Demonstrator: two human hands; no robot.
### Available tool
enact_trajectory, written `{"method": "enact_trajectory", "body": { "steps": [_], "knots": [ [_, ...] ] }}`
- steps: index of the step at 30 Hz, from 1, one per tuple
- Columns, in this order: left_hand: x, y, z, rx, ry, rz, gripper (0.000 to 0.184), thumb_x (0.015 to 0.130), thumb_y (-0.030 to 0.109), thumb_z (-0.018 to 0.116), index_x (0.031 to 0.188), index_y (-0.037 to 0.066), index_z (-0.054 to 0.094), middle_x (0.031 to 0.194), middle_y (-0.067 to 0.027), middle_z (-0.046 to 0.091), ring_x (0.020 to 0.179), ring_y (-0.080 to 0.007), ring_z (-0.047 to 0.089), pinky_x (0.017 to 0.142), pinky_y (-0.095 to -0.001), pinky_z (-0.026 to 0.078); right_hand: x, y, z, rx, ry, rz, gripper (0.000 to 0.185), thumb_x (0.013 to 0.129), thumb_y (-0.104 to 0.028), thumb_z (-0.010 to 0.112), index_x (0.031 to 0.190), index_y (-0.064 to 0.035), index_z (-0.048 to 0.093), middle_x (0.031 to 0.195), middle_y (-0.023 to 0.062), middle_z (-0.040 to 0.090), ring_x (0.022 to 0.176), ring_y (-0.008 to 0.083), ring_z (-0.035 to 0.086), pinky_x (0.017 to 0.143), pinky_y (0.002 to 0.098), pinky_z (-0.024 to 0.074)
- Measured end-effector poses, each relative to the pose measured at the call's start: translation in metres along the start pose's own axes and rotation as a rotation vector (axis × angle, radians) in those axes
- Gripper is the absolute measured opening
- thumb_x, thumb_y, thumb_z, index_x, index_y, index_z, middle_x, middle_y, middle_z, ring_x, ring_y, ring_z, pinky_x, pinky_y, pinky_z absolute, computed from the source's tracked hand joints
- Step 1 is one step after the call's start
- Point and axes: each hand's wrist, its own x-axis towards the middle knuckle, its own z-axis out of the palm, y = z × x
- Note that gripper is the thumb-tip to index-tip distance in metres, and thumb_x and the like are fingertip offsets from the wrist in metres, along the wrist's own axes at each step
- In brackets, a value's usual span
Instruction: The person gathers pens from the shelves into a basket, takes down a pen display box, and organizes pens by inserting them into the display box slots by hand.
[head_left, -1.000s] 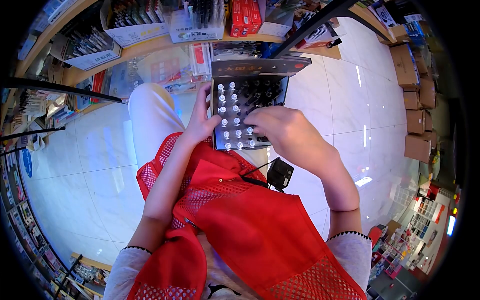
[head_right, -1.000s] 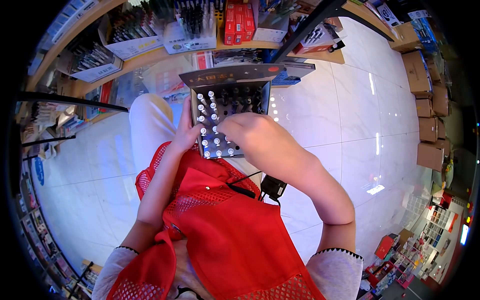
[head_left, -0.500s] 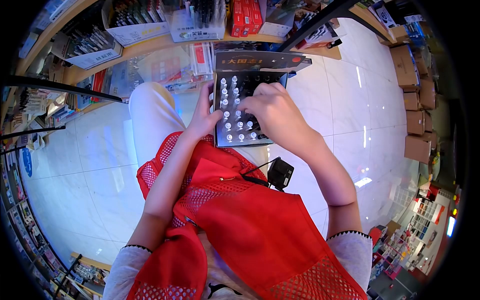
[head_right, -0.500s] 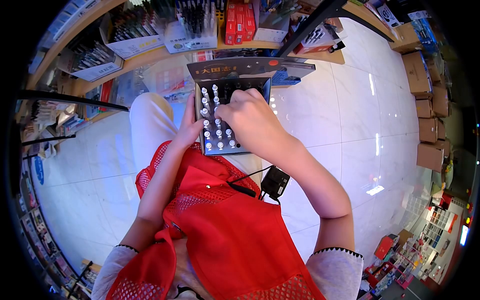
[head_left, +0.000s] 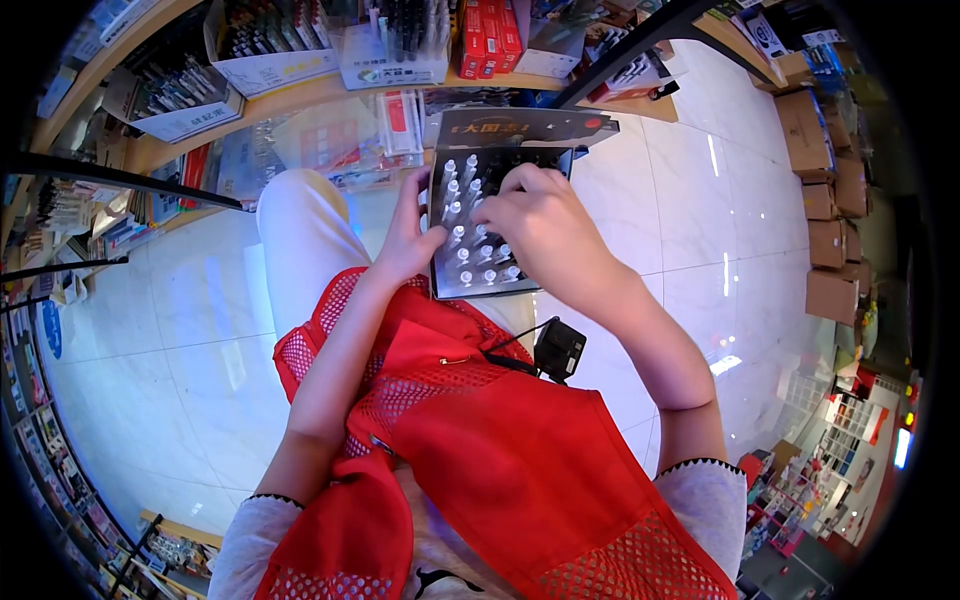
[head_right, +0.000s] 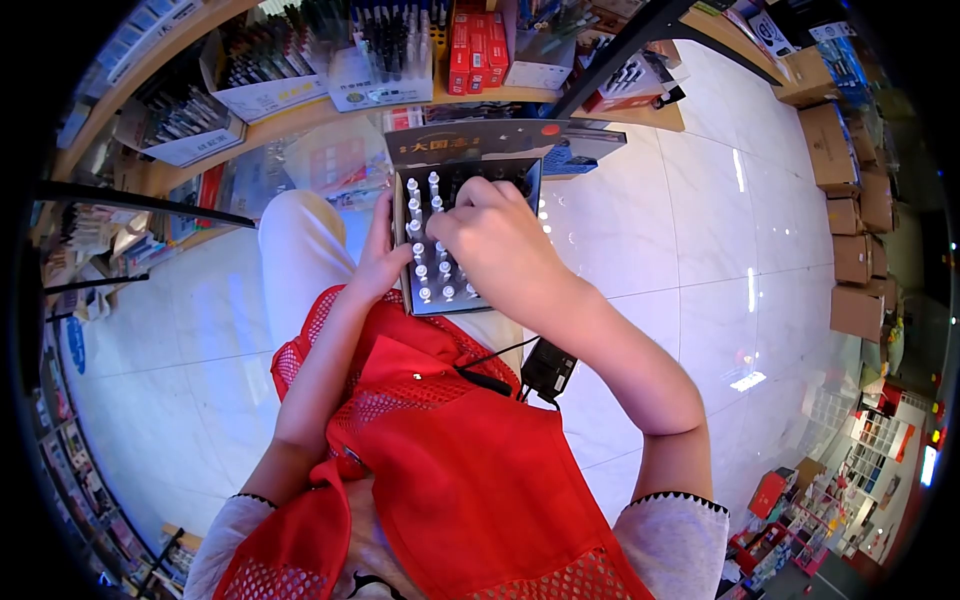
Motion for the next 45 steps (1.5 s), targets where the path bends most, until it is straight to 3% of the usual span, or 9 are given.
{"method": "enact_trajectory", "body": {
  "steps": [14, 20, 32, 41, 45],
  "knots": [
    [-0.004, 0.001, 0.001, -0.047, 0.017, -0.014, 0.073, 0.061, -0.001, 0.05, 0.13, 0.002, 0.026, 0.125, -0.0158, 0.038, 0.121, -0.027, 0.038, 0.102, -0.0391, 0.03, -0.021, -0.006, 0.007, -0.097, 0.203, 0.145, 0.01, 0.062, -0.007, 0.065, 0.07, -0.0016, 0.062, 0.071, 0.0083, 0.058, 0.081, 0.0249, 0.053, 0.071, 0.0358, 0.0439],
    [-0.004, 0.002, 0.002, -0.093, 0.012, -0.042, 0.074, 0.06, -0.003, 0.049, 0.13, 0.001, 0.026, 0.124, -0.0151, 0.038, 0.12, -0.0264, 0.038, 0.102, -0.0389, 0.03, -0.014, -0.005, 0.003, -0.004, 0.163, 0.134, 0.008, 0.064, -0.005, 0.065, 0.067, -0.0009, 0.06, 0.069, 0.0099, 0.058, 0.081, 0.0268, 0.054, 0.071, 0.0364, 0.0448],
    [-0.009, 0.021, 0.004, -0.034, -0.041, -0.03, 0.074, 0.06, -0.002, 0.048, 0.131, 0.004, 0.026, 0.125, -0.0127, 0.038, 0.122, -0.0262, 0.036, 0.106, -0.0417, 0.025, -0.027, -0.017, -0.009, 0.023, 0.202, 0.197, 0.012, 0.065, -0.005, 0.064, 0.075, 0.0004, 0.061, 0.075, 0.0107, 0.057, 0.083, 0.0261, 0.054, 0.074, 0.0372, 0.0432],
    [-0.007, 0.016, 0.003, -0.032, -0.046, -0.048, 0.078, 0.06, 0.003, 0.049, 0.133, 0.003, 0.023, 0.126, -0.0133, 0.038, 0.119, -0.0252, 0.039, 0.102, -0.0398, 0.031, -0.026, -0.008, -0.008, 0.061, 0.053, 0.033, 0.017, 0.065, -0.011, 0.066, 0.078, -0.0017, 0.062, 0.075, 0.0078, 0.057, 0.086, 0.025, 0.053, 0.082, 0.0371, 0.0395],
    [-0.007, 0.019, 0.003, -0.051, -0.032, -0.064, 0.079, 0.06, 0.004, 0.05, 0.134, 0.002, 0.022, 0.126, -0.0136, 0.038, 0.118, -0.0251, 0.04, 0.101, -0.0388, 0.032, -0.029, -0.004, -0.005, 0.108, 0.114, 0.058, 0.017, 0.065, -0.009, 0.066, 0.08, -0.0013, 0.062, 0.072, 0.0089, 0.057, 0.085, 0.026, 0.053, 0.081, 0.0381, 0.0401]
  ]
}}
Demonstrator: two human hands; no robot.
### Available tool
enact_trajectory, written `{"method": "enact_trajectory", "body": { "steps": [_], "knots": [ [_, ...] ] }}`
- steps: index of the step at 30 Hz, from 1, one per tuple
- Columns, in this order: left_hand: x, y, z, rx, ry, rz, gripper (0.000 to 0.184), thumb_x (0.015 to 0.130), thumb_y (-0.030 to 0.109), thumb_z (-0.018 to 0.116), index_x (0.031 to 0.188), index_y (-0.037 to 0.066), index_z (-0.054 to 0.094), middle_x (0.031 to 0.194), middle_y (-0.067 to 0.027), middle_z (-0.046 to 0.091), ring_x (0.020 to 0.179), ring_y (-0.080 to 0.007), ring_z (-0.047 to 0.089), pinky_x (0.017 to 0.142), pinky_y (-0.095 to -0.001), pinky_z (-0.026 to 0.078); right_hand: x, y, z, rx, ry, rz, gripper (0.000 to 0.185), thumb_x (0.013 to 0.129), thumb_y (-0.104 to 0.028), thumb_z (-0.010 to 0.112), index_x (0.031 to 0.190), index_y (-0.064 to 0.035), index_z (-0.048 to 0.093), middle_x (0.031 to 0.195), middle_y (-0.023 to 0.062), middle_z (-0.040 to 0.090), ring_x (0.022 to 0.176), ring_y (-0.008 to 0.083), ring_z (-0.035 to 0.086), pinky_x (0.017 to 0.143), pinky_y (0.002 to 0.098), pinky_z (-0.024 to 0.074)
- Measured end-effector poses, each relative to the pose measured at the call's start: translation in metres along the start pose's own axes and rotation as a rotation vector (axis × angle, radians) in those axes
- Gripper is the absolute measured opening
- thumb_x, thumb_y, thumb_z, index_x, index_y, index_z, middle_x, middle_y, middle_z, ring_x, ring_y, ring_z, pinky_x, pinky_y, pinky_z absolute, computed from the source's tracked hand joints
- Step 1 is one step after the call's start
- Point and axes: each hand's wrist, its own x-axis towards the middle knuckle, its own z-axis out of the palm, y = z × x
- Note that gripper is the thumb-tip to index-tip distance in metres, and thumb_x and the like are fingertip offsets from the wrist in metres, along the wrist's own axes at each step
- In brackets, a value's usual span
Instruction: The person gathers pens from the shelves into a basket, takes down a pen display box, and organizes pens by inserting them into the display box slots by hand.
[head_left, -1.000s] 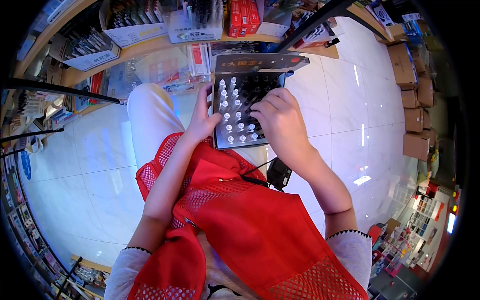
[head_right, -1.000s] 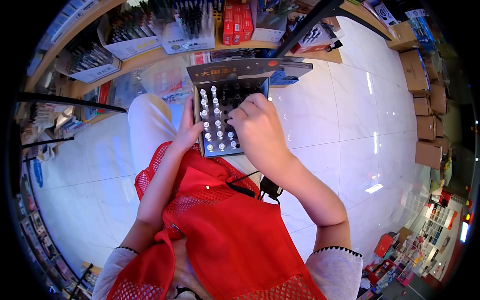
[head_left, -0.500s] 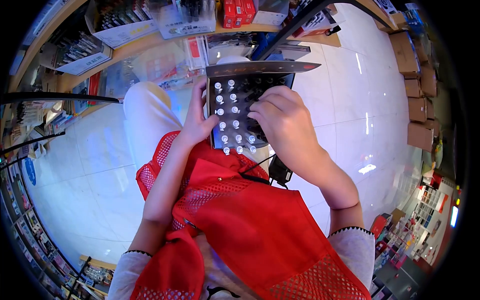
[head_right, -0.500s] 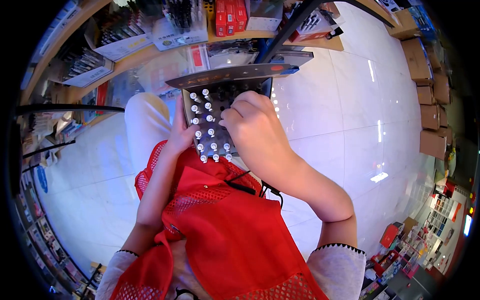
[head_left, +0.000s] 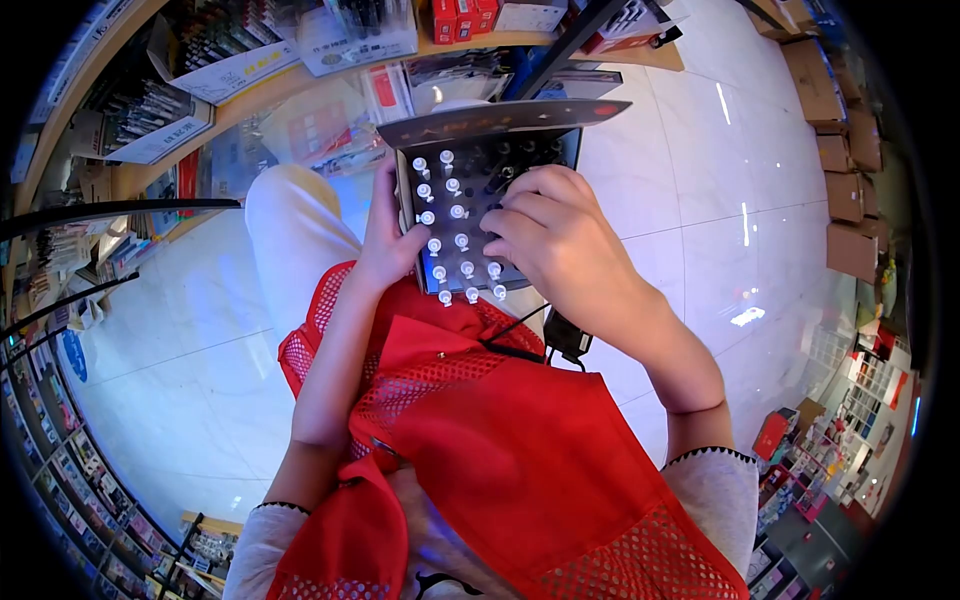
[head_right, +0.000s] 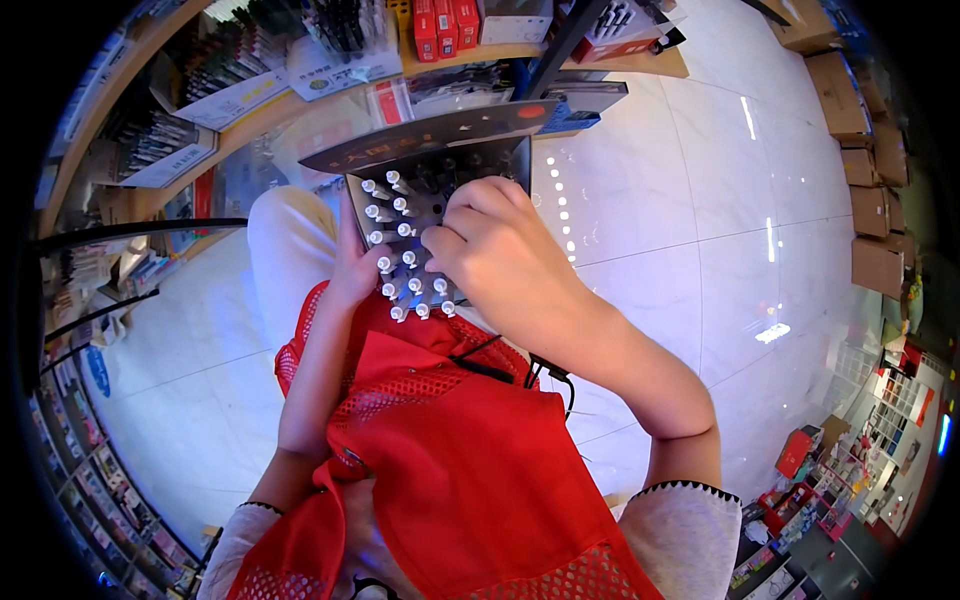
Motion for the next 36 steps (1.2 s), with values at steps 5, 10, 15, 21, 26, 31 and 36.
{"method": "enact_trajectory", "body": {
  "steps": [5, 10, 15, 21, 26, 31, 36],
  "knots": [
    [0.0, -0.001, 0.001, 0.019, -0.035, 0.011, 0.08, 0.06, 0.004, 0.049, 0.135, 0.002, 0.021, 0.126, -0.0138, 0.038, 0.118, -0.0256, 0.04, 0.1, -0.0385, 0.033, -0.003, -0.004, 0.002, 0.067, 0.067, 0.052, 0.015, 0.063, -0.008, 0.067, 0.076, -0.0002, 0.063, 0.069, 0.0096, 0.058, 0.081, 0.0269, 0.055, 0.078, 0.038, 0.0417],
    [0.001, -0.001, 0.003, -0.02, -0.015, 0.02, 0.078, 0.061, 0.005, 0.049, 0.134, 0.001, 0.021, 0.125, -0.0141, 0.038, 0.117, -0.025, 0.04, 0.1, -0.0379, 0.033, 0.001, -0.001, 0.0, 0.086, 0.062, 0.091, 0.023, 0.057, -0.007, 0.073, 0.077, 0.0005, 0.065, 0.069, 0.0094, 0.061, 0.077, 0.0258, 0.058, 0.075, 0.0366, 0.0451],
    [0.0, -0.007, 0.002, -0.018, 0.015, 0.041, 0.075, 0.062, 0.007, 0.049, 0.133, 0.001, 0.022, 0.124, -0.0151, 0.039, 0.117, -0.0254, 0.04, 0.101, -0.0359, 0.03, -0.006, -0.014, 0.012, 0.073, 0.117, 0.133, 0.014, 0.062, -0.007, 0.067, 0.075, -0.0006, 0.065, 0.07, 0.0096, 0.059, 0.08, 0.0259, 0.056, 0.079, 0.0393, 0.0431],
    [0.0, -0.012, 0.002, 0.001, 0.03, 0.052, 0.073, 0.064, 0.008, 0.049, 0.132, 0.0, 0.024, 0.123, -0.0157, 0.039, 0.116, -0.0257, 0.039, 0.101, -0.0358, 0.028, -0.007, -0.014, 0.011, 0.024, 0.085, 0.113, 0.015, 0.064, -0.007, 0.066, 0.078, -0.0017, 0.063, 0.072, 0.0093, 0.059, 0.082, 0.0259, 0.055, 0.088, 0.0428, 0.0396],
    [0.004, -0.016, 0.005, -0.066, 0.056, 0.023, 0.068, 0.065, -0.001, 0.049, 0.13, 0.001, 0.026, 0.124, -0.0169, 0.039, 0.117, -0.025, 0.041, 0.097, -0.0376, 0.038, 0.007, 0.004, 0.004, -0.04, -0.093, 0.031, 0.016, 0.066, -0.006, 0.064, 0.081, -0.0039, 0.06, 0.074, 0.0087, 0.059, 0.083, 0.0249, 0.055, 0.091, 0.0459, 0.036],
    [0.006, -0.014, 0.005, -0.044, 0.093, 0.009, 0.068, 0.063, -0.003, 0.046, 0.128, 0.001, 0.028, 0.118, -0.0159, 0.043, 0.113, -0.0248, 0.045, 0.096, -0.0372, 0.038, 0.011, 0.019, 0.017, -0.072, -0.273, -0.015, 0.017, 0.066, -0.003, 0.061, 0.083, -0.0052, 0.059, 0.077, 0.0075, 0.059, 0.085, 0.0243, 0.056, 0.095, 0.0484, 0.0349],
    [0.002, -0.014, 0.002, -0.08, 0.124, 0.004, 0.069, 0.061, -0.003, 0.045, 0.127, 0.0, 0.027, 0.119, -0.0166, 0.042, 0.113, -0.0256, 0.045, 0.097, -0.037, 0.037, 0.01, 0.015, 0.01, 0.002, -0.261, 0.048, 0.023, 0.066, -0.002, 0.067, 0.087, -0.0038, 0.06, 0.082, 0.0076, 0.06, 0.089, 0.0234, 0.056, 0.101, 0.0489, 0.032]
  ]
}}
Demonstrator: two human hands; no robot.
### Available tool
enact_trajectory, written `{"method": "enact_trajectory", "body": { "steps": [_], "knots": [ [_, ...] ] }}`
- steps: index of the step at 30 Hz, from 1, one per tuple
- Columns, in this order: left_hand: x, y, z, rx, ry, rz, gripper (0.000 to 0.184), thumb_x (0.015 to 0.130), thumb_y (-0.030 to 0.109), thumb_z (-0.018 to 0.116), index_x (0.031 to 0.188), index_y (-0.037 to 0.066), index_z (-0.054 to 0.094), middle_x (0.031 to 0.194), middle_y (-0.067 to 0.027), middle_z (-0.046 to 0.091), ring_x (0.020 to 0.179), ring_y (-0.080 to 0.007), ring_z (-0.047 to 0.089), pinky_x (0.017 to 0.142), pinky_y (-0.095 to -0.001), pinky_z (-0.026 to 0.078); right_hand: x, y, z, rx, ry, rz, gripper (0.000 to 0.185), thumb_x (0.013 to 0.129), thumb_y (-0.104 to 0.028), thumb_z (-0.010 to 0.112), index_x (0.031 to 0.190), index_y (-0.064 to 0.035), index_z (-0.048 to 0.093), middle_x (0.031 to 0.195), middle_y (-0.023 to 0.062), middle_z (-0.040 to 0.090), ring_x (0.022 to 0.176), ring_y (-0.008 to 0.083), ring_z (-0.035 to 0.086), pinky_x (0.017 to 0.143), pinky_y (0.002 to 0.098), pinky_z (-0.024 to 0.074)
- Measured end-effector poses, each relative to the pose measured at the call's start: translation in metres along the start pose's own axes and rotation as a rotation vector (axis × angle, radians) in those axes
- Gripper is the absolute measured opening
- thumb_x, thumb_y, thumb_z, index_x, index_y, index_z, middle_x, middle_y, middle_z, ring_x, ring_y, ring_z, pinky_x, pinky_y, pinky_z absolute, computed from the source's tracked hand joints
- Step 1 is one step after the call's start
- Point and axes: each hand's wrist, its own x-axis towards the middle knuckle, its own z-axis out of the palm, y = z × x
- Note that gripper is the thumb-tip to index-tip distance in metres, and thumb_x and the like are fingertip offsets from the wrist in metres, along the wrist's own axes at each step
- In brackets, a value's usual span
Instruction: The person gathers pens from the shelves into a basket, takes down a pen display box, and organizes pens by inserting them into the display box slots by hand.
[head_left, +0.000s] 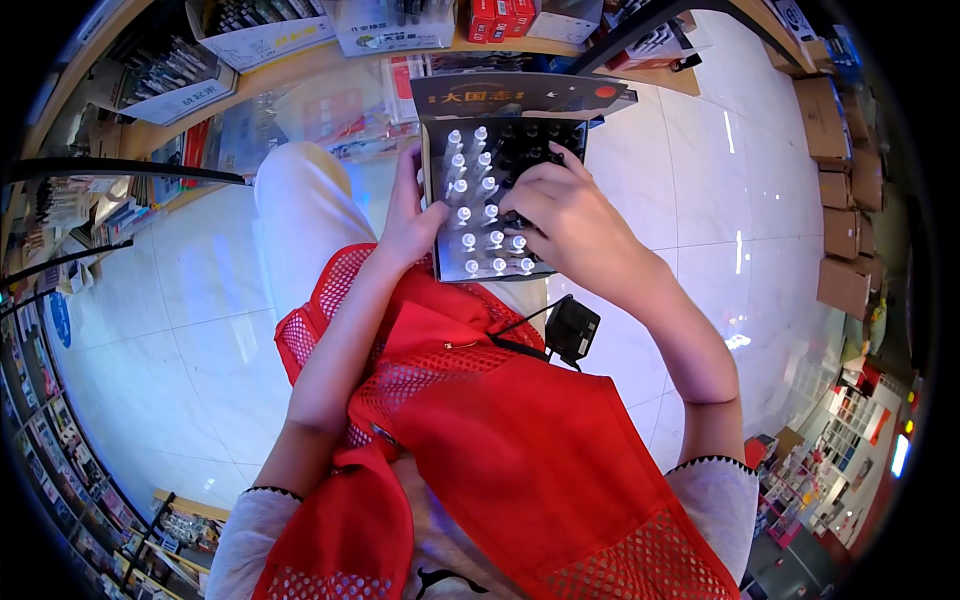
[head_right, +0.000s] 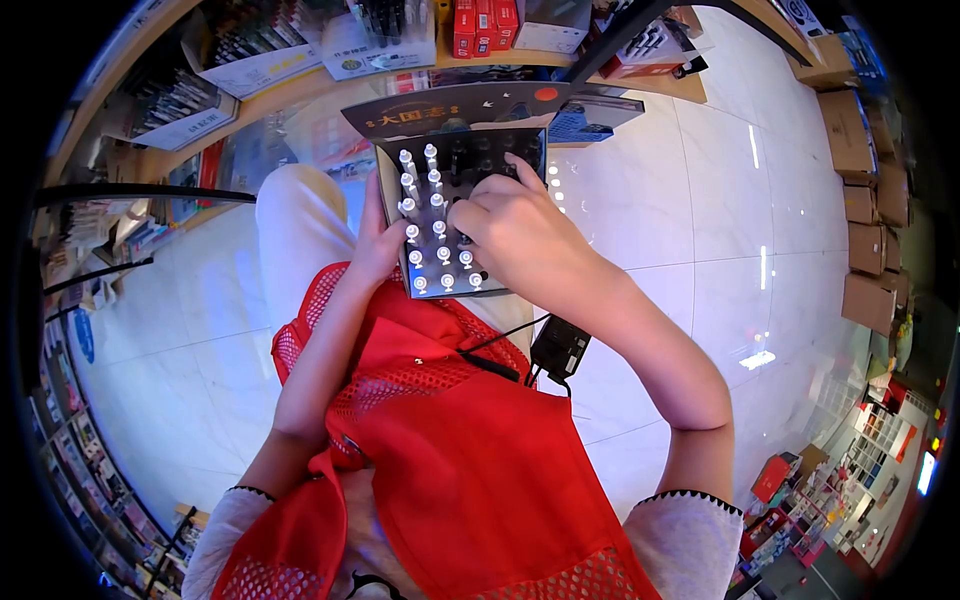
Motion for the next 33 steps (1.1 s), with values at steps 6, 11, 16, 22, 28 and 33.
{"method": "enact_trajectory", "body": {
  "steps": [6, 11, 16, 22, 28, 33],
  "knots": [
    [0.001, -0.007, 0.002, 0.073, -0.013, 0.073, 0.068, 0.063, -0.001, 0.045, 0.128, 0.0, 0.027, 0.119, -0.0163, 0.041, 0.114, -0.0253, 0.043, 0.098, -0.0368, 0.037, -0.001, -0.001, -0.001, 0.132, 0.07, 0.089, 0.02, 0.068, -0.004, 0.068, 0.084, -0.0029, 0.055, 0.078, 0.0085, 0.059, 0.084, 0.0262, 0.057, 0.101, 0.049, 0.0325],
    [-0.002, -0.007, 0.001, 0.008, -0.031, 0.032, 0.07, 0.063, -0.002, 0.046, 0.13, 0.0, 0.024, 0.123, -0.0157, 0.039, 0.116, -0.0251, 0.042, 0.098, -0.0371, 0.037, 0.007, -0.005, -0.012, 0.061, 0.058, -0.005, 0.02, 0.069, -0.006, 0.066, 0.084, -0.0042, 0.054, 0.072, 0.0087, 0.056, 0.083, 0.0264, 0.056, 0.094, 0.0436, 0.0377],
    [-0.006, -0.002, -0.001, -0.057, -0.03, 0.0, 0.073, 0.063, -0.002, 0.045, 0.132, 0.0, 0.023, 0.125, -0.0153, 0.037, 0.118, -0.0253, 0.041, 0.099, -0.0382, 0.036, 0.004, -0.005, -0.034, 0.07, 0.074, -0.042, 0.017, 0.068, -0.006, 0.067, 0.083, -0.006, 0.058, 0.073, 0.0069, 0.055, 0.079, 0.0253, 0.053, 0.08, 0.0381, 0.0404],
    [-0.006, -0.002, -0.002, 0.034, -0.062, 0.037, 0.072, 0.062, 0.0, 0.046, 0.13, 0.002, 0.025, 0.124, -0.0139, 0.037, 0.118, -0.0257, 0.04, 0.103, -0.0409, 0.03, -0.005, -0.017, -0.038, 0.145, 0.054, 0.107, 0.021, 0.068, -0.004, 0.068, 0.086, -0.0033, 0.058, 0.079, 0.0087, 0.055, 0.079, 0.0269, 0.053, 0.074, 0.0346, 0.0441],
    [-0.005, 0.003, 0.001, 0.088, -0.076, 0.061, 0.072, 0.061, 0.002, 0.047, 0.13, 0.002, 0.025, 0.123, -0.0144, 0.037, 0.118, -0.0262, 0.04, 0.104, -0.0412, 0.028, -0.004, -0.006, -0.032, 0.106, 0.07, -0.026, 0.02, 0.067, -0.007, 0.068, 0.083, -0.0021, 0.056, 0.076, 0.0092, 0.056, 0.077, 0.0279, 0.051, 0.07, 0.0367, 0.0438],
    [-0.006, 0.002, 0.001, 0.099, -0.065, 0.068, 0.073, 0.061, 0.002, 0.047, 0.13, 0.002, 0.025, 0.123, -0.0148, 0.038, 0.118, -0.0262, 0.04, 0.104, -0.0418, 0.028, 0.002, -0.006, -0.033, 0.107, 0.013, -0.059, 0.018, 0.066, -0.006, 0.068, 0.081, -0.0009, 0.058, 0.076, 0.0096, 0.056, 0.077, 0.0278, 0.051, 0.07, 0.0366, 0.0443]
  ]
}}
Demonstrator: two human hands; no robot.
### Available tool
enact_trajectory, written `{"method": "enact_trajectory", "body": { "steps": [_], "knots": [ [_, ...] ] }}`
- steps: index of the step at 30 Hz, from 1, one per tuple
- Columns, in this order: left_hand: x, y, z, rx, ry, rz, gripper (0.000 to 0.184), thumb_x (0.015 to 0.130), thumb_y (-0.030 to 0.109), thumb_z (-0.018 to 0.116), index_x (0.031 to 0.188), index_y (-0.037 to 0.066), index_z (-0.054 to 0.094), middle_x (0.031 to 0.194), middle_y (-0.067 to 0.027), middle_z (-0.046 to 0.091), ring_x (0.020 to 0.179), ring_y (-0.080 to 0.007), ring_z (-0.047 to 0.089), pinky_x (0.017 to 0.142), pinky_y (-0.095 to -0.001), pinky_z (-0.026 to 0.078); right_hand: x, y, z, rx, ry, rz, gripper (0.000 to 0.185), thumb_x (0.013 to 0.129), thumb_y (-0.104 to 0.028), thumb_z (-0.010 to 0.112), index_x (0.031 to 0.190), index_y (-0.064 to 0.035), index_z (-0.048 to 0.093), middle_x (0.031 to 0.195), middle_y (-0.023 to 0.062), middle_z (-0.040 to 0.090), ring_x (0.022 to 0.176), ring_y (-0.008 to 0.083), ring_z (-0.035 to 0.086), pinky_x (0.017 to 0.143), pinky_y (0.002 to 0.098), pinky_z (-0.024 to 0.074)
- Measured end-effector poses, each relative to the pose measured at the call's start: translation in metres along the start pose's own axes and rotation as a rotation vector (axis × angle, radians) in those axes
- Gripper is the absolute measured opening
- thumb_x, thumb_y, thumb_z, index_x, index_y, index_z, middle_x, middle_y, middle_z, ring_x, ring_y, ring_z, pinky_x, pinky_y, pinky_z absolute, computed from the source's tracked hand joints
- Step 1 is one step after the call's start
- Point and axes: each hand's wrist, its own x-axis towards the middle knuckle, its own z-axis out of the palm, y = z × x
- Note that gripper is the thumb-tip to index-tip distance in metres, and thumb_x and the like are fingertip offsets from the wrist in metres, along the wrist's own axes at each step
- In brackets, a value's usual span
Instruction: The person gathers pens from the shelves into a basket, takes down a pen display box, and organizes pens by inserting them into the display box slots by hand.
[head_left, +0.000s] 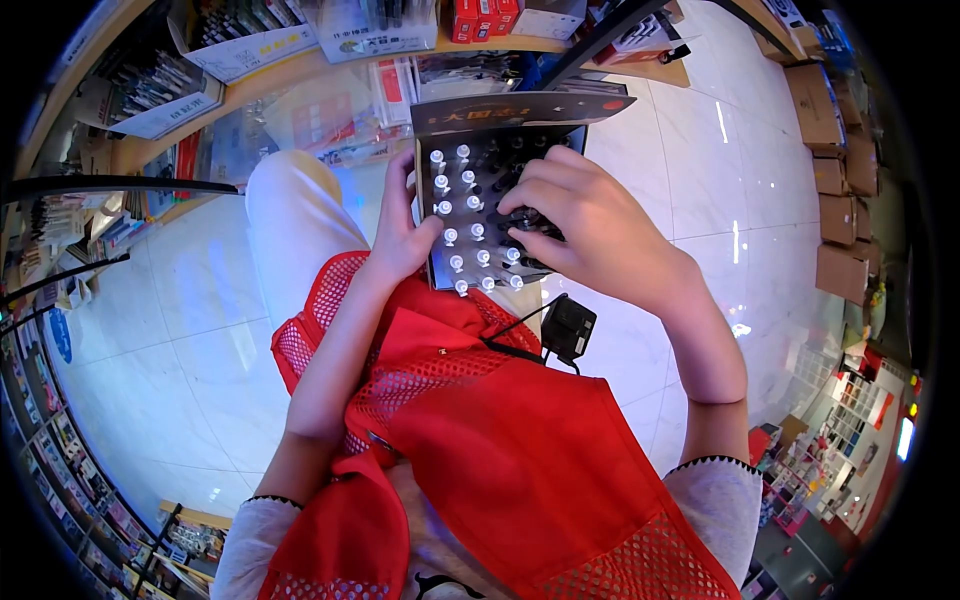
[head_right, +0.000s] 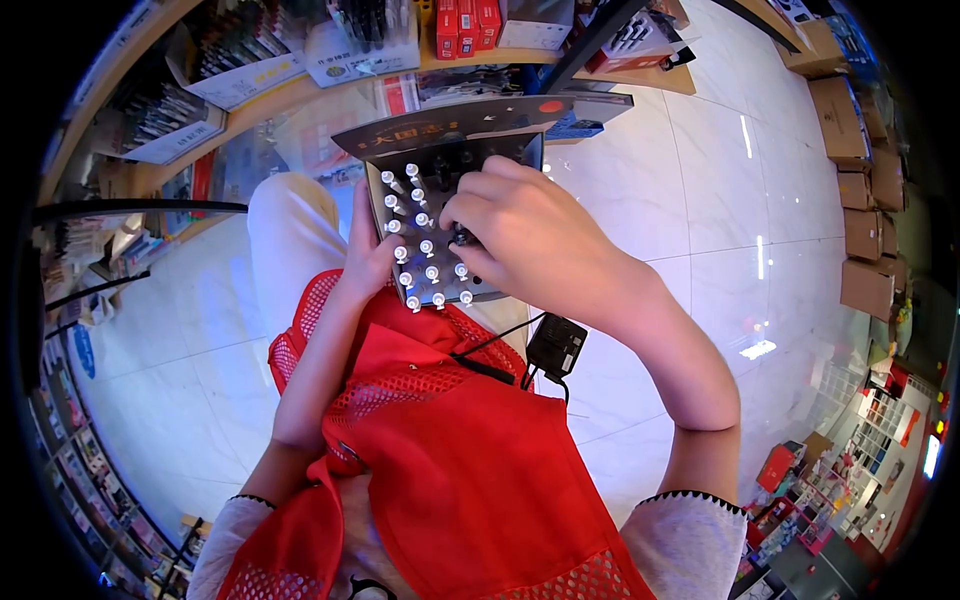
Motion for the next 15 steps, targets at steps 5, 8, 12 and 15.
{"method": "enact_trajectory", "body": {
  "steps": [5, 8, 12, 15],
  "knots": [
    [-0.0002, -0.0017, -0.001, 0.006, 0.0, -0.008, 0.074, 0.061, 0.001, 0.048, 0.131, 0.002, 0.025, 0.123, -0.0148, 0.038, 0.117, -0.0262, 0.04, 0.103, -0.0415, 0.029, 0.0021, -0.0016, -0.0006, -0.003, -0.068, -0.006, 0.02, 0.067, -0.005, 0.069, 0.084, -0.0016, 0.059, 0.079, 0.0086, 0.055, 0.077, 0.0265, 0.049, 0.071, 0.0355, 0.0443],
    [-0.0003, -0.0001, 0.0001, -0.017, -0.006, -0.008, 0.074, 0.061, 0.001, 0.048, 0.131, 0.002, 0.024, 0.123, -0.0149, 0.038, 0.117, -0.026, 0.04, 0.103, -0.0413, 0.029, 0.0008, -0.0008, 0.002, 0.029, -0.09, 0.007, 0.021, 0.067, -0.005, 0.07, 0.085, -0.0019, 0.06, 0.079, 0.0086, 0.055, 0.078, 0.0262, 0.049, 0.071, 0.0352, 0.0442],
    [0.0, 0.0007, 0.0011, -0.057, -0.012, -0.007, 0.073, 0.062, 0.001, 0.048, 0.131, 0.002, 0.024, 0.123, -0.015, 0.038, 0.116, -0.026, 0.04, 0.102, -0.0411, 0.03, 0.0025, 0.002, 0.0069, -0.01, -0.084, -0.002, 0.021, 0.066, -0.006, 0.07, 0.084, -0.0023, 0.061, 0.078, 0.0077, 0.056, 0.077, 0.0256, 0.048, 0.07, 0.0348, 0.0434],
    [0.0003, -0.0071, -0.0014, -0.008, -0.009, 0.039, 0.073, 0.062, 0.001, 0.048, 0.131, 0.002, 0.024, 0.123, -0.0151, 0.038, 0.116, -0.0259, 0.04, 0.101, -0.041, 0.03, 0.0055, 0.001, 0.008, -0.119, -0.139, -0.004, 0.02, 0.065, -0.008, 0.07, 0.083, -0.0042, 0.062, 0.078, 0.0055, 0.057, 0.078, 0.0235, 0.047, 0.07, 0.034, 0.0411]
  ]
}}
